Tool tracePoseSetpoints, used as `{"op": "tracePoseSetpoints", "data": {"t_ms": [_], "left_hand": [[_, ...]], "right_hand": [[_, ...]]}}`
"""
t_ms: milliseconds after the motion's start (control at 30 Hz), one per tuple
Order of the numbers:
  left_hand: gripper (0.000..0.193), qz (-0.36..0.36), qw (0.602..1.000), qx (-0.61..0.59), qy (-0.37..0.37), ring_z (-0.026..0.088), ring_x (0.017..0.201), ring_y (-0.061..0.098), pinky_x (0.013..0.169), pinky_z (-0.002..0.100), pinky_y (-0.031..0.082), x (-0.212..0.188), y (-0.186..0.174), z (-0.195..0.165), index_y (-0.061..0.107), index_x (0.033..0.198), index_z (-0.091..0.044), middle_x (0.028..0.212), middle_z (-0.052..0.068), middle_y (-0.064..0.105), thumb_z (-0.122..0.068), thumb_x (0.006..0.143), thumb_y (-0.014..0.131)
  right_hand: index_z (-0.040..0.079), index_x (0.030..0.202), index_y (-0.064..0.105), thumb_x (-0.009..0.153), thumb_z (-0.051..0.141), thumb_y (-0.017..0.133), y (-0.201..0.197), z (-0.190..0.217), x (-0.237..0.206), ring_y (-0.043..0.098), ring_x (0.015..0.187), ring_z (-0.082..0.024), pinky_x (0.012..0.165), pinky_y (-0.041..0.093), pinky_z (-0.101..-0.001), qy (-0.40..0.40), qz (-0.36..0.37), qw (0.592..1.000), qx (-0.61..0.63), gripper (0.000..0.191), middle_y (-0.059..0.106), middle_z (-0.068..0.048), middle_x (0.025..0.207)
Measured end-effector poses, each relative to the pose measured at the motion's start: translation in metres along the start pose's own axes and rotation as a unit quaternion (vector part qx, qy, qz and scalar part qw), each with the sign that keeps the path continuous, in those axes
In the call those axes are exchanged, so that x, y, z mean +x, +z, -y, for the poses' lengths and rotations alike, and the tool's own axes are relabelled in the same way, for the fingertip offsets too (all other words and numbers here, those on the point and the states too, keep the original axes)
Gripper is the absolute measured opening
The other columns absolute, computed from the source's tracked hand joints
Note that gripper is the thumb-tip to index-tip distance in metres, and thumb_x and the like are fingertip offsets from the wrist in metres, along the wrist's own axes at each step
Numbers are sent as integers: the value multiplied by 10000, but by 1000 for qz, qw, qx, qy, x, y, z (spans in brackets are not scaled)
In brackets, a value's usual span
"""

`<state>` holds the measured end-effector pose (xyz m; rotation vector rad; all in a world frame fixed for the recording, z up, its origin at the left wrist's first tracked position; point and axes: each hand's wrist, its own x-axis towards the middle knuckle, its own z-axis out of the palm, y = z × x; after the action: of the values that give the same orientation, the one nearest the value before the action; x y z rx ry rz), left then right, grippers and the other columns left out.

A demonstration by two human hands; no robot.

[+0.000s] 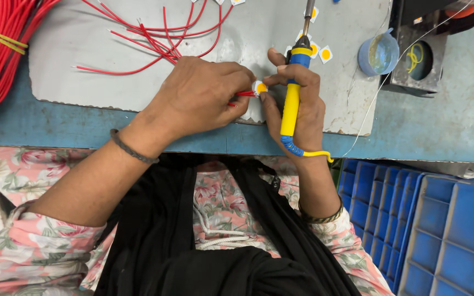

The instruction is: The person sorts red and black wires, cuts and trims wire ends with pliers, dips the stripped ends into a small container of flux paste, and uses a soldering iron to solder wire ends onto the pads of small LED modules on the work board, setting finished modules aside.

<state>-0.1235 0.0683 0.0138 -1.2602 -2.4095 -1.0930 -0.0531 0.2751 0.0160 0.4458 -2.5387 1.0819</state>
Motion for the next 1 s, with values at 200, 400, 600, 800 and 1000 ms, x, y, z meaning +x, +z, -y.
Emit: {"op": "tracePoseSetpoints", "data": {"t_ms": [200,400,600,800,1000], "left_hand": [[181,26,998,43,22,298,642,659,507,426,463,1,5,0,683,961,-82,847,29,702,-212,850,744],[197,25,998,47,34,301,660,666,519,422,473,1,6,1,680,980,-78,878,31,714,-225,866,745],[228,34,998,52,28,311,663,669,528,427,482,1,6,1,676,1009,-80,858,44,703,-223,849,753],[237,37,996,67,46,282,649,670,532,421,485,-1,8,1,672,1023,-70,933,39,696,-213,855,757],[227,38,995,81,46,268,644,668,533,417,486,-2,10,-2,665,982,-65,1047,9,696,-219,846,760]], "right_hand": [[100,1336,368,990,-128,703,-2,-1,-2,762,1068,-196,901,644,-278,2,8,1000,1,533,601,-153,1460],[86,1318,380,1002,-116,700,-1,-2,-5,760,1062,-191,910,643,-282,2,3,1000,5,493,605,-157,1473],[0,1436,455,1148,156,599,-10,-1,-22,776,966,-190,877,631,-294,74,-86,989,90,357,721,-184,1340],[-34,1467,507,1132,410,634,-45,-4,-44,725,885,-164,687,588,-243,58,-223,966,115,571,673,-159,1161],[-68,1067,638,974,241,749,-80,-21,-59,587,656,-148,574,448,-227,30,-322,931,168,341,652,-159,921]]}}
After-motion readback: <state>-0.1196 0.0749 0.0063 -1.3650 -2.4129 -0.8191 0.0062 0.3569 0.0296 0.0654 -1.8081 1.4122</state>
